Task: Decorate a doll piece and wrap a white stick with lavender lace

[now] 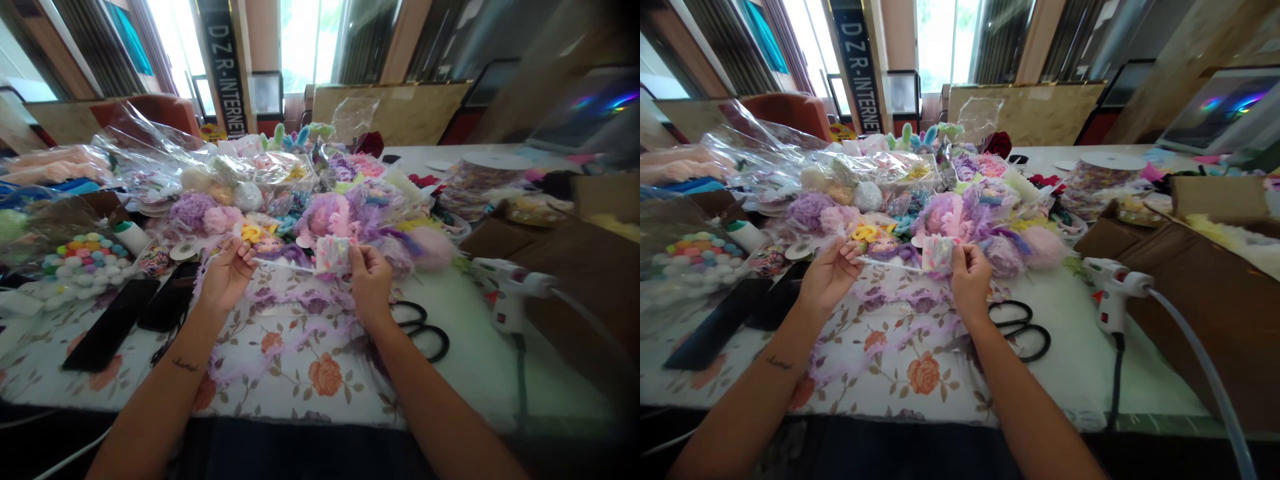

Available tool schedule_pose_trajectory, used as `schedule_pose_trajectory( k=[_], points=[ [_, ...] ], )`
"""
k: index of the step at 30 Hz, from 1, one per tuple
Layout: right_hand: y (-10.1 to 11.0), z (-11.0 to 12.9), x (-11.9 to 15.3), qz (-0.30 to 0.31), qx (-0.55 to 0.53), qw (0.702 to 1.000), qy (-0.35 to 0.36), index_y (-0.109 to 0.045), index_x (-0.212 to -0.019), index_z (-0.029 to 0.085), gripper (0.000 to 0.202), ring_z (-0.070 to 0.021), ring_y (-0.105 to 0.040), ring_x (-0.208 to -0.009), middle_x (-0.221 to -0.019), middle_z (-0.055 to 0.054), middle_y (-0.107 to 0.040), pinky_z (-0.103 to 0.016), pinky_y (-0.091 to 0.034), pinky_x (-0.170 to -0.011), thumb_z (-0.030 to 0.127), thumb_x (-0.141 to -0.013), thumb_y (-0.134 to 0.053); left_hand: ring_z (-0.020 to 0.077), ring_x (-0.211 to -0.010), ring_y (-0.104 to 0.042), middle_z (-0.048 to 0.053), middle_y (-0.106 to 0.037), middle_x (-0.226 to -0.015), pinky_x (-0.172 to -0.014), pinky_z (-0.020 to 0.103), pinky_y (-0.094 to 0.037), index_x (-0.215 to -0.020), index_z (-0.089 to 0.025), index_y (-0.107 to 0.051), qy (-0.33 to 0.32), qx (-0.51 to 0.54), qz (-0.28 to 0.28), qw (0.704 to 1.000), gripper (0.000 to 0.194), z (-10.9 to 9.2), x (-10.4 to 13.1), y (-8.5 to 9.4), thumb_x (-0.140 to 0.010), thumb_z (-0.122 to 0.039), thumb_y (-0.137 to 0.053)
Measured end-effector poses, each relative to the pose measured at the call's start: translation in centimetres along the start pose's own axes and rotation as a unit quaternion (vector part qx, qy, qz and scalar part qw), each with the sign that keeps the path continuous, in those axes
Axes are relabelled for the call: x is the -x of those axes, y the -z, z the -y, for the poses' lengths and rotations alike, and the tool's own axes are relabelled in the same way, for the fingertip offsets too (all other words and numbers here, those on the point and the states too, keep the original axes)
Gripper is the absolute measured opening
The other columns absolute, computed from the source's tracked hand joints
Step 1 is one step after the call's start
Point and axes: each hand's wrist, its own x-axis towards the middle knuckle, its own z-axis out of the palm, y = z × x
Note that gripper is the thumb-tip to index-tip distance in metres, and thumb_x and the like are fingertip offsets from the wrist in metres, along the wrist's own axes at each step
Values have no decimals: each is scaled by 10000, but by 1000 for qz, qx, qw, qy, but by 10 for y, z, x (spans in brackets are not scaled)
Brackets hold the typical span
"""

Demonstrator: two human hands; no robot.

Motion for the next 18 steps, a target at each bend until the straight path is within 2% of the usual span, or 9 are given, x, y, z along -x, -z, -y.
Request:
schedule_pose_trajectory(
  k=[4, 6, 9, 11, 13, 16, 18],
  points=[
    [3, -3, -14, -41, -166, 977, -126, -547, -702, 197, 253, -94, -494, -488, -596, 50, -554, -203, -393, -424, 404, -671, -689, 59, -527, -434, -31, -408, -625, -512, 168, -409, -667, -147, -455, -13, 5, -7, 1000, 310, -7, -2, 4, -963, -115, -370],
    [6, -3, -20, -55, -208, 965, -148, -538, -678, 202, 237, -100, -515, -492, -590, 50, -559, -203, -391, -415, 362, -619, -703, 55, -518, -426, -33, -401, -616, -507, 166, -401, -654, -144, -448, -17, 5, -13, 1000, 323, -10, -3, 6, -967, -124, -370],
    [15, -1, -27, -57, -165, 979, -101, -557, -673, 200, 199, -105, -505, -500, -583, 47, -546, -216, -396, -442, 352, -639, -681, 53, -498, -409, -38, -383, -595, -493, 163, -386, -632, -146, -431, -16, 2, -28, 999, 347, -11, -4, 8, -970, -122, -357],
    [24, 2, -32, -66, -72, 995, -30, -573, -663, 193, 194, -102, -464, -500, -568, 48, -516, -228, -386, -469, 365, -691, -660, 52, -480, -392, -42, -369, -579, -479, 162, -374, -614, -148, -419, -14, -5, -38, 999, 364, -12, -4, 8, -970, -115, -351],
    [34, 5, -37, -95, 20, 994, 40, -580, -636, 187, 201, -101, -419, -506, -551, 50, -481, -238, -361, -486, 350, -731, -649, 57, -466, -379, -44, -356, -558, -467, 164, -366, -603, -150, -416, -15, -11, -44, 999, 385, -12, -4, 8, -981, -148, -347],
    [45, 9, -44, -163, 86, 979, 88, -567, -589, 186, 204, -104, -390, -510, -538, 48, -455, -245, -335, -479, 285, -751, -642, 71, -459, -375, -47, -344, -534, -449, 170, -363, -661, -149, -495, -25, -12, -30, 999, 415, -15, -3, 10, -988, -365, -359],
    [48, 11, -47, -204, 17, 978, 41, -566, -597, 189, 185, -102, -409, -506, -559, 43, -483, -236, -342, -452, 239, -766, -624, 78, -459, -377, -48, -341, -525, -441, 177, -366, -712, -142, -541, -33, -11, -18, 999, 493, -17, -3, 11, -943, -537, -357]
  ],
)
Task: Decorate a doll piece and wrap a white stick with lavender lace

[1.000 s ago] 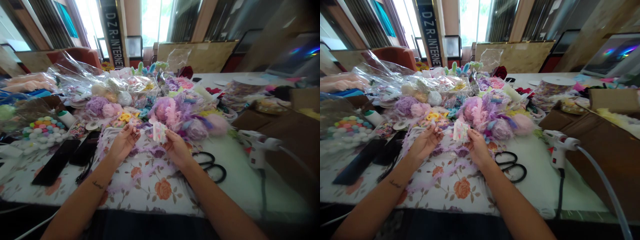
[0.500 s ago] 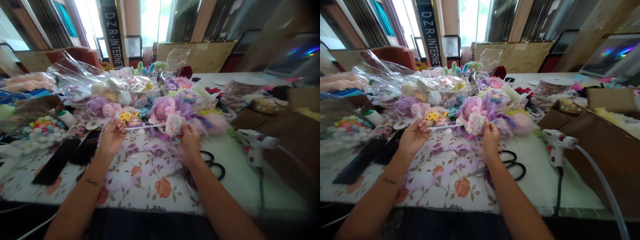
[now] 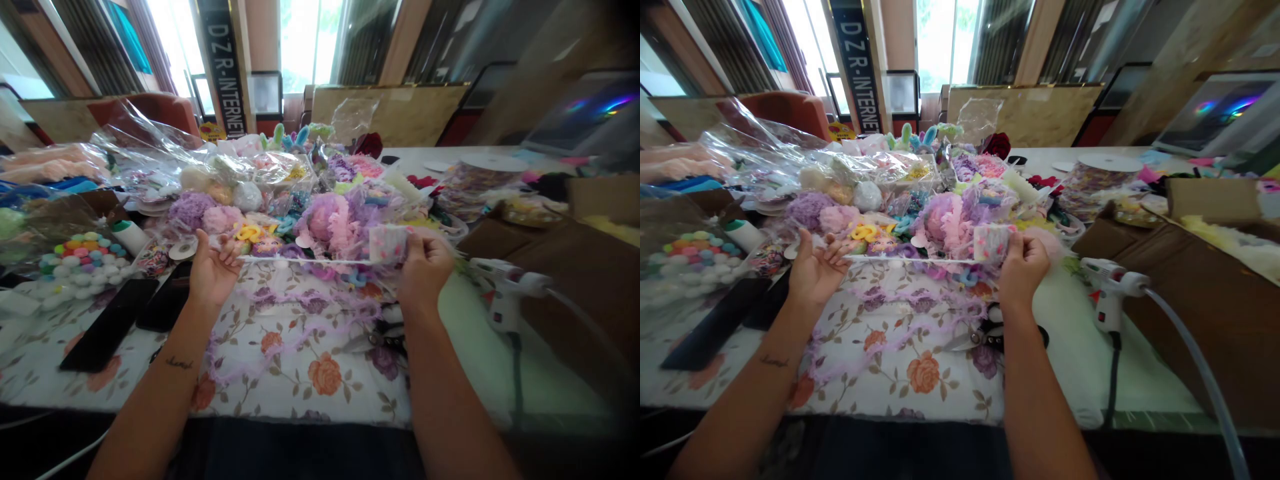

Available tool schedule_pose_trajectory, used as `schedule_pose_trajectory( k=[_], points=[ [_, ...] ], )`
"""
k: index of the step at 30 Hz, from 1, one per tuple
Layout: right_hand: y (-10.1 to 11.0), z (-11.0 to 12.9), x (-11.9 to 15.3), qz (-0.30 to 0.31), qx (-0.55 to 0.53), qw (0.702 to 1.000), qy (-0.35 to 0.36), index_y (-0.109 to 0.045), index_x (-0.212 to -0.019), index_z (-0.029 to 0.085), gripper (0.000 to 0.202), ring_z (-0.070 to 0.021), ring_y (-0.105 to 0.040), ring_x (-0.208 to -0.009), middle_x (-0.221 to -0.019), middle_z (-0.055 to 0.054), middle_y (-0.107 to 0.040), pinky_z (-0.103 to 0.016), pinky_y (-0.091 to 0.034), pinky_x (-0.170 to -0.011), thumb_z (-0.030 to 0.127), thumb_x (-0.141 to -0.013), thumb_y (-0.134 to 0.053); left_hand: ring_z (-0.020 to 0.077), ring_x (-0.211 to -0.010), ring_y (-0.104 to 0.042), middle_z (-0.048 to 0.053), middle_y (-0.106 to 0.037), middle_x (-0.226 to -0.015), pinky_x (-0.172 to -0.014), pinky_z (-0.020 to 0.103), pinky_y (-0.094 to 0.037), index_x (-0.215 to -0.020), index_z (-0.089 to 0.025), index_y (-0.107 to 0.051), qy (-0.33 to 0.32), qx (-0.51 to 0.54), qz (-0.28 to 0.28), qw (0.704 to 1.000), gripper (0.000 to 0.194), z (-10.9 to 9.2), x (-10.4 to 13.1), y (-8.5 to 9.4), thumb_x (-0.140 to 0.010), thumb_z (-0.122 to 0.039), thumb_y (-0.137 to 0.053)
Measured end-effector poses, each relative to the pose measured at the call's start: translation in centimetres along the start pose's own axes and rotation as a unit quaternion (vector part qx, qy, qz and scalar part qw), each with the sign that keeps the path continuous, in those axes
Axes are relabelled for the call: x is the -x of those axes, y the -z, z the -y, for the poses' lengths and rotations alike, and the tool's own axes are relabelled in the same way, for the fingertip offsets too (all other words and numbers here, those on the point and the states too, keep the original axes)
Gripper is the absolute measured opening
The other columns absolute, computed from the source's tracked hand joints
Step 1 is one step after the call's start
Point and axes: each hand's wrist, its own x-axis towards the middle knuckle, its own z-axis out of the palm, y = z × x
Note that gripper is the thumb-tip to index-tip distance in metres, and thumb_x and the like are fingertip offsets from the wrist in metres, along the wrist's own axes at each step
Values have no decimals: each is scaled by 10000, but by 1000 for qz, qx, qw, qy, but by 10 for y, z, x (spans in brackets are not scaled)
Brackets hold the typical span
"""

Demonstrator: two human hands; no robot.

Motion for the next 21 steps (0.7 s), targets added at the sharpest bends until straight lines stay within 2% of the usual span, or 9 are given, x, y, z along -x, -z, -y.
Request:
schedule_pose_trajectory(
  k=[1, 4, 8, 12, 15, 19, 21],
  points=[
    [0, 1, -2, -14, -54, 997, -56, -571, -619, 190, 162, -101, -429, -503, -578, 40, -507, -228, -353, -435, 217, -773, -611, 81, -458, -379, -48, -343, -522, -438, 182, -368, -720, -140, -551, -1, 0, 3, 1000, 539, -1, 0, 1, -915, -601, -353],
    [-2, 4, -6, -28, -181, 963, -198, -572, -698, 189, 85, -95, -499, -491, -622, 40, -566, -203, -380, -390, 165, -780, -569, 90, -454, -386, -39, -355, -513, -435, 197, -374, -697, -147, -551, 7, -3, -6, 1000, 625, -2, 0, 4, -856, -709, -329],
    [-2, 9, -13, -27, -217, 945, -245, -577, -743, 181, 67, -87, -542, -499, -634, 41, -588, -179, -411, -385, 138, -780, -541, 102, -452, -401, -30, -358, -499, -440, 211, -379, -678, -148, -569, 20, -21, -17, 999, 671, -1, 0, 7, -847, -735, -290],
    [0, 13, -14, -59, -198, 957, -203, -579, -668, 170, 115, -87, -516, -489, -595, 42, -551, -192, -416, -409, 108, -759, -547, 100, -428, -381, -37, -325, -457, -429, 209, -357, -646, -147, -590, 17, -55, -25, 998, 623, 0, 0, 7, -864, -678, -349],
    [3, 13, -14, -74, -170, 972, -145, -556, -567, 168, 203, -70, -437, -467, -528, 56, -474, -183, -368, -420, 79, -749, -568, 97, -409, -346, -43, -292, -428, -411, 206, -320, -616, -153, -583, -16, -61, -40, 997, 585, -2, 0, 6, -877, -630, -368],
    [10, 8, -17, -104, -129, 984, -58, -501, -502, 190, 285, -73, -315, -465, -498, 74, -353, -194, -316, -436, 112, -765, -582, 80, -391, -265, -49, -227, -396, -399, 208, -254, -568, -150, -540, -76, -49, -98, 991, 581, -9, 4, 4, -938, -508, -272],
    [13, 3, -21, -121, -103, 987, -17, -479, -525, 208, 272, -89, -315, -476, -518, 76, -331, -210, -328, -452, 162, -775, -573, 76, -390, -231, -47, -203, -387, -400, 214, -231, -549, -151, -511, -106, -51, -128, 985, 580, -14, 6, 3, -950, -461, -229]
  ],
)
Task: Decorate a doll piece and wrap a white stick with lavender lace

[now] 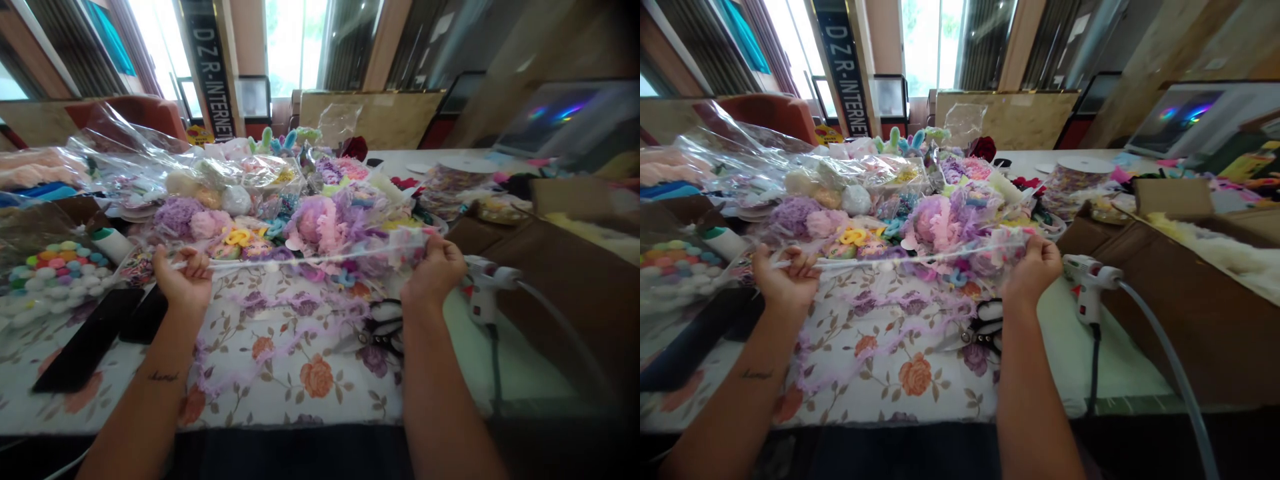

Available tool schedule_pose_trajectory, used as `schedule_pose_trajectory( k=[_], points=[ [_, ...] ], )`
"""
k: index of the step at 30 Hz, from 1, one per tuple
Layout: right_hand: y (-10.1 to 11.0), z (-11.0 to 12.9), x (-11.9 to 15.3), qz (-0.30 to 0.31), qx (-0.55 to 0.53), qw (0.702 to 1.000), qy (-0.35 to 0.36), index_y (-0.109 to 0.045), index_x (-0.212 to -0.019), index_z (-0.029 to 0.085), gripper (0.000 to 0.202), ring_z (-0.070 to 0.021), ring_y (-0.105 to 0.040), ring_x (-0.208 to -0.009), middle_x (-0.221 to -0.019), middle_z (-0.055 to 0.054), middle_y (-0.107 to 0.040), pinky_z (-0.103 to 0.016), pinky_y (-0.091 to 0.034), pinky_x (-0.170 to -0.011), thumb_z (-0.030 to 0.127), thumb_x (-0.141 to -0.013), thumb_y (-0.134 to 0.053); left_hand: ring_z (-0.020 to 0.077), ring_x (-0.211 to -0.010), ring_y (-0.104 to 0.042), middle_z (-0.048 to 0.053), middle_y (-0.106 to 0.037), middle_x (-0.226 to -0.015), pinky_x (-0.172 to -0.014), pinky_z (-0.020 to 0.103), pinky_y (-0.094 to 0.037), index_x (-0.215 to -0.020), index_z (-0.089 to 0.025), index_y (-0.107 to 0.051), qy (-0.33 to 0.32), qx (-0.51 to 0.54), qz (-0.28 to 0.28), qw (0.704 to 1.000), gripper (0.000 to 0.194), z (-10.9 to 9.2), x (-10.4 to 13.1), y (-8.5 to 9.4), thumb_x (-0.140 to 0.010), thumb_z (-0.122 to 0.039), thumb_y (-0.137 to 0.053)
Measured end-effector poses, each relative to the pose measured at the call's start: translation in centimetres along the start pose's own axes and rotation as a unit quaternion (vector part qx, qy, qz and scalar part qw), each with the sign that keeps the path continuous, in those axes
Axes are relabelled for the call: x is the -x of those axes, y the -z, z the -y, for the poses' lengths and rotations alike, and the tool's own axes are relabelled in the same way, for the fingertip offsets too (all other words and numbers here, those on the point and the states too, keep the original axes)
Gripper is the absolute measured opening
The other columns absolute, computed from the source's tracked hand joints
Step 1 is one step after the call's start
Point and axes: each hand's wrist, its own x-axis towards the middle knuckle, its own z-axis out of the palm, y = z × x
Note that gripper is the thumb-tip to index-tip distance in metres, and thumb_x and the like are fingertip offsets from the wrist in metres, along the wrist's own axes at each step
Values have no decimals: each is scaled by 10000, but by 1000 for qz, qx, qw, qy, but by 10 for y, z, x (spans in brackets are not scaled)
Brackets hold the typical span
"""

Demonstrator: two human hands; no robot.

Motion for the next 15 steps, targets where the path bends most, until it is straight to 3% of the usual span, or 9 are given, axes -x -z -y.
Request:
schedule_pose_trajectory(
  k=[3, 7, 12, 15],
  points=[
    [4, -7, -9, -30, 0, 999, 34, -463, -562, 222, 240, -104, -372, -512, -566, 69, -355, -226, -382, -500, 225, -785, -552, 73, -388, -206, -47, -183, -385, -396, 217, -195, -538, -156, -482, -33, -10, -37, 999, 554, -6, 0, 1, -946, -434, -231],
    [6, -12, -14, -44, -36, 998, -3, -472, -627, 220, 188, -101, -442, -535, -612, 56, -419, -222, -420, -515, 254, -809, -509, 71, -381, -195, -52, -183, -379, -389, 213, -174, -533, -156, -487, -25, -16, -43, 999, 529, -6, -1, 1, -929, -417, -251],
    [-7, -7, 0, 23, -53, 996, -72, -467, -670, 221, 161, -95, -471, -471, -589, 58, -465, -207, -422, -406, 249, -826, -498, 80, -395, -268, -52, -228, -388, -390, 195, -241, -584, -152, -549, 17, 0, 66, 998, 495, 0, 0, -3, -896, -480, -349],
    [-29, 6, 12, 135, -51, 985, -98, -476, -703, 214, 173, -86, -494, -474, -599, 61, -504, -186, -451, -387, 295, -834, -553, 91, -437, -346, -41, -287, -429, -411, 187, -305, -643, -144, -590, 63, 19, 126, 990, 468, 3, 2, -4, -894, -485, -391]
  ],
)
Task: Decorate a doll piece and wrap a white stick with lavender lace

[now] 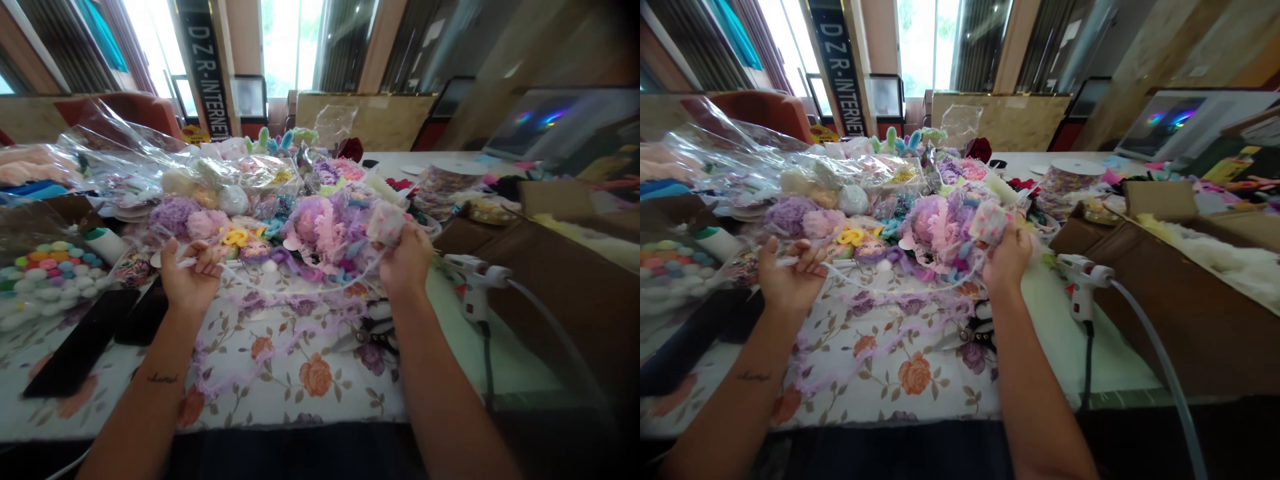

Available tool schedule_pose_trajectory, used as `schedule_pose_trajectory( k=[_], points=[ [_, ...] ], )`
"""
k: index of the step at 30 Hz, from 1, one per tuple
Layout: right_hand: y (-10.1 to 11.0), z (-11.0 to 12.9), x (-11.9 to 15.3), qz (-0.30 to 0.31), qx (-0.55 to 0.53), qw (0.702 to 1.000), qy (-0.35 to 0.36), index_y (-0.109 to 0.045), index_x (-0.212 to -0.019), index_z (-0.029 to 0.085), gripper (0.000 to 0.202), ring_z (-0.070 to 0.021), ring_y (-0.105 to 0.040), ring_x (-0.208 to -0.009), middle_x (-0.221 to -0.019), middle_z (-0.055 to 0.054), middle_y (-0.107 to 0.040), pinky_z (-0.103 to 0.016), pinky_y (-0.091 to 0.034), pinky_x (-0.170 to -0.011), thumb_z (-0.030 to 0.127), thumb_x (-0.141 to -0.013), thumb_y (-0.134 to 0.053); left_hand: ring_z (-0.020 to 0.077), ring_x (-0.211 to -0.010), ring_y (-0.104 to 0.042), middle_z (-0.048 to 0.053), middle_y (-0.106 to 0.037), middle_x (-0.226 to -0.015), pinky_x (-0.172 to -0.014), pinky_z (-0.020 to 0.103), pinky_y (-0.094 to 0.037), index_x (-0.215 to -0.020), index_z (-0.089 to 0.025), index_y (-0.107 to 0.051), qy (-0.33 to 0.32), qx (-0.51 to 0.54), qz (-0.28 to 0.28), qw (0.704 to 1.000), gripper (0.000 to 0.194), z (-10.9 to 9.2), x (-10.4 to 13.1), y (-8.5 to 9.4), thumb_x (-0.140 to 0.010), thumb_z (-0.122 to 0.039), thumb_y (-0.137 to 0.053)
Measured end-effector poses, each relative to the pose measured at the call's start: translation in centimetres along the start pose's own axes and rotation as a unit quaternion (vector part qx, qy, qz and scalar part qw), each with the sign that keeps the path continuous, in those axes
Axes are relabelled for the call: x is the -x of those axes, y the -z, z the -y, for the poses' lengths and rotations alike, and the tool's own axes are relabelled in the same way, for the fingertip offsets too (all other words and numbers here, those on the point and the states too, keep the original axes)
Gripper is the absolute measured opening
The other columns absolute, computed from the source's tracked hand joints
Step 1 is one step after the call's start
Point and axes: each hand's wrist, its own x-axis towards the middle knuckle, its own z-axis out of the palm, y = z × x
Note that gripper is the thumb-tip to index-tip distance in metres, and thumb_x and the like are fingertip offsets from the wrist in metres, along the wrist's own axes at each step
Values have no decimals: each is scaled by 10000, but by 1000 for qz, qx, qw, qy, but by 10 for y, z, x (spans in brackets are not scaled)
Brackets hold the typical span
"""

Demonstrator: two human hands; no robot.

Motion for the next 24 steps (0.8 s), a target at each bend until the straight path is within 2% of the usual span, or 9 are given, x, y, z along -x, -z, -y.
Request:
schedule_pose_trajectory(
  k=[4, 6, 8, 12, 16, 18, 20, 22, 24],
  points=[
    [-42, 13, 9, 165, 45, 985, 10, -530, -727, 199, 164, -73, -493, -486, -628, 51, -527, -174, -469, -402, 302, -828, -606, 93, -463, -378, -39, -305, -463, -431, 184, -349, -672, -135, -598, 41, 34, 31, 998, 457, 4, 2, -1, -903, -480, -406],
    [-63, 10, 15, 233, 67, 970, 12, -540, -729, 198, 162, -79, -508, -506, -652, 41, -540, -189, -479, -422, 308, -827, -609, 95, -470, -392, -38, -316, -478, -439, 187, -366, -674, -141, -589, 61, 52, 43, 996, 437, 6, 3, -1, -896, -487, -440],
    [-80, -4, 23, 286, 122, 950, 5, -535, -721, 204, 162, -92, -511, -499, -645, 36, -542, -221, -480, -436, 306, -832, -595, 94, -471, -395, -38, -328, -490, -443, 189, -376, -662, -149, -574, 74, 70, 53, 993, 420, 7, 2, -1, -890, -486, -469],
    [-101, -45, 34, 334, 242, 911, -3, -537, -650, 210, 176, -151, -556, -502, -554, 30, -516, -277, -464, -463, 266, -782, -640, 87, -473, -396, -40, -341, -506, -454, 189, -387, -663, -147, -577, 81, 82, 55, 992, 405, 10, 0, 1, -893, -468, -486],
    [-100, -54, 44, 337, 257, 904, 51, -605, -680, 206, 118, -236, -623, -800, -681, -38, -625, -331, -498, -710, 184, -686, -720, 92, -493, -421, -32, -367, -522, -484, 203, -410, -691, -142, -608, 82, 79, 60, 992, 392, 13, 0, 0, -893, -457, -492],
    [-93, -44, 55, 348, 254, 898, 87, -665, -811, 202, 131, -265, -591, -984, -865, -77, -679, -347, -463, -839, 201, -697, -728, 103, -527, -454, -16, -406, -546, -519, 222, -437, -702, -140, -616, 83, 82, 66, 991, 395, 14, 1, -2, -897, -456, -482],
    [-86, -32, 73, 410, 243, 873, 100, -685, -982, 211, 246, -260, -591, -1002, -974, -74, -694, -356, -456, -851, 274, -746, -708, 120, -575, -493, 7, -455, -582, -568, 249, -470, -717, -137, -627, 85, 81, 73, 990, 414, 14, 4, -5, -908, -459, -451],
    [-79, -23, 94, 524, 204, 827, 12, -625, -1179, 243, 456, -232, -626, -915, -983, -42, -708, -320, -485, -744, 316, -740, -725, 139, -622, -527, 28, -494, -616, -618, 274, -494, -733, -137, -641, 90, 67, 79, 991, 449, 14, 7, -8, -915, -481, -416],
    [-75, -19, 108, 610, 186, 765, -88, -563, -1275, 247, 563, -191, -641, -743, -809, -4, -716, -270, -471, -617, 343, -744, -725, 152, -648, -546, 39, -513, -632, -646, 287, -504, -743, -141, -651, 97, 53, 82, 991, 476, 12, 8, -9, -908, -517, -409]
  ],
)
